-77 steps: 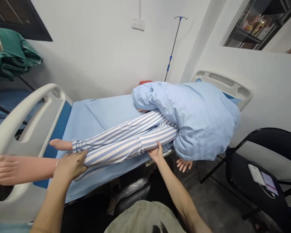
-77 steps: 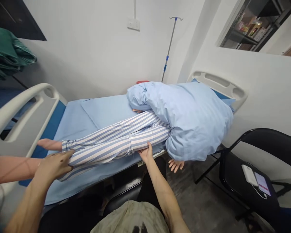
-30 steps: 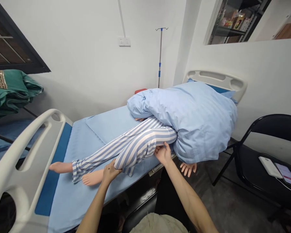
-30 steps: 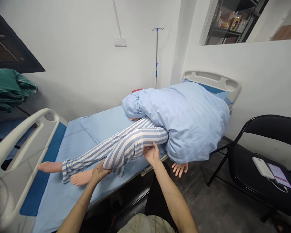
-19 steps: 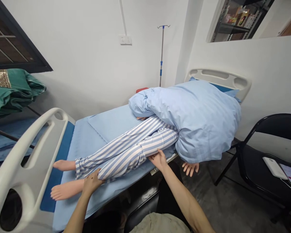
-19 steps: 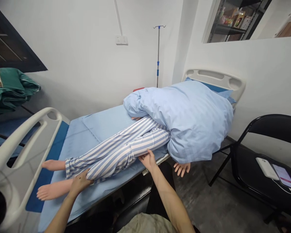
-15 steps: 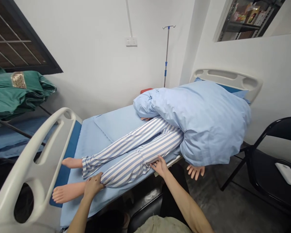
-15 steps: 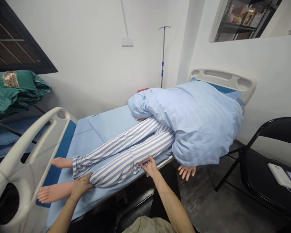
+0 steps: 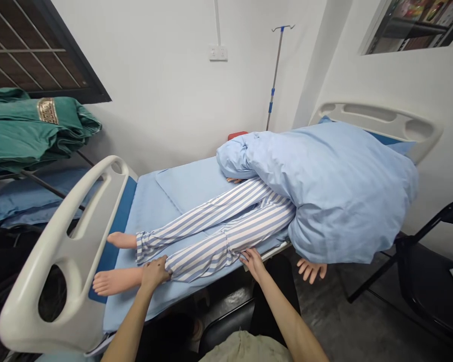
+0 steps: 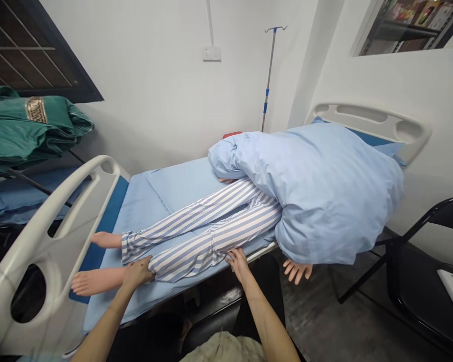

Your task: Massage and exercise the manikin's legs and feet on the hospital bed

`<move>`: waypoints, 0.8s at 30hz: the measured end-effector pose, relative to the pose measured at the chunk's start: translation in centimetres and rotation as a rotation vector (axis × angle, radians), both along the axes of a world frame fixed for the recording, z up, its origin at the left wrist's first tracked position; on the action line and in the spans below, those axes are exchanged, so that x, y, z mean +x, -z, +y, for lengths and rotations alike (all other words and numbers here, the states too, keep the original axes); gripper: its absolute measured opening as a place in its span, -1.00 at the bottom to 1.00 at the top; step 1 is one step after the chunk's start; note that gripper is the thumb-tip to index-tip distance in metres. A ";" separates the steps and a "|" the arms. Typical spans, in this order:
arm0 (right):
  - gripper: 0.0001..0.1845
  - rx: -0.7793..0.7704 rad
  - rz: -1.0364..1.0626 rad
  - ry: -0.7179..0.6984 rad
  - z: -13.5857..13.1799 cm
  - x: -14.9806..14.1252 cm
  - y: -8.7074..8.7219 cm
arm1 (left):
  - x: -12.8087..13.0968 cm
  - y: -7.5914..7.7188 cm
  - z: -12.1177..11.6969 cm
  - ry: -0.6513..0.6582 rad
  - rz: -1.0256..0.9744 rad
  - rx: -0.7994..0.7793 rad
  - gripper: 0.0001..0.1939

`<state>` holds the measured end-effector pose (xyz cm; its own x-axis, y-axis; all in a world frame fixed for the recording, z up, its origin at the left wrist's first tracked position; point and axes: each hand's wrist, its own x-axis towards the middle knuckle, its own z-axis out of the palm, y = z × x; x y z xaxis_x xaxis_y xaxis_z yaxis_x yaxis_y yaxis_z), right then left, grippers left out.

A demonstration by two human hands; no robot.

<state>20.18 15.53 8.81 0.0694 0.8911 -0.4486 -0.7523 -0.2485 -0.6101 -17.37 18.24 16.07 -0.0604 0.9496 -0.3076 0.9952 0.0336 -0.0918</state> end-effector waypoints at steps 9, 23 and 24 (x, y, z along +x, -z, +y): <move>-0.49 -0.159 -0.359 -0.069 -8.0 -4.8 3.2 | 1.4 -0.1 -0.2 -0.026 0.046 0.007 -0.48; -0.76 0.699 -1.163 -0.316 5.9 -0.6 -8.3 | 1.5 -0.1 -0.8 -0.035 0.028 0.078 -0.51; -0.77 0.722 -1.219 -0.349 7.1 -0.2 -8.0 | 1.4 -0.1 -0.8 -0.030 0.020 0.074 -0.52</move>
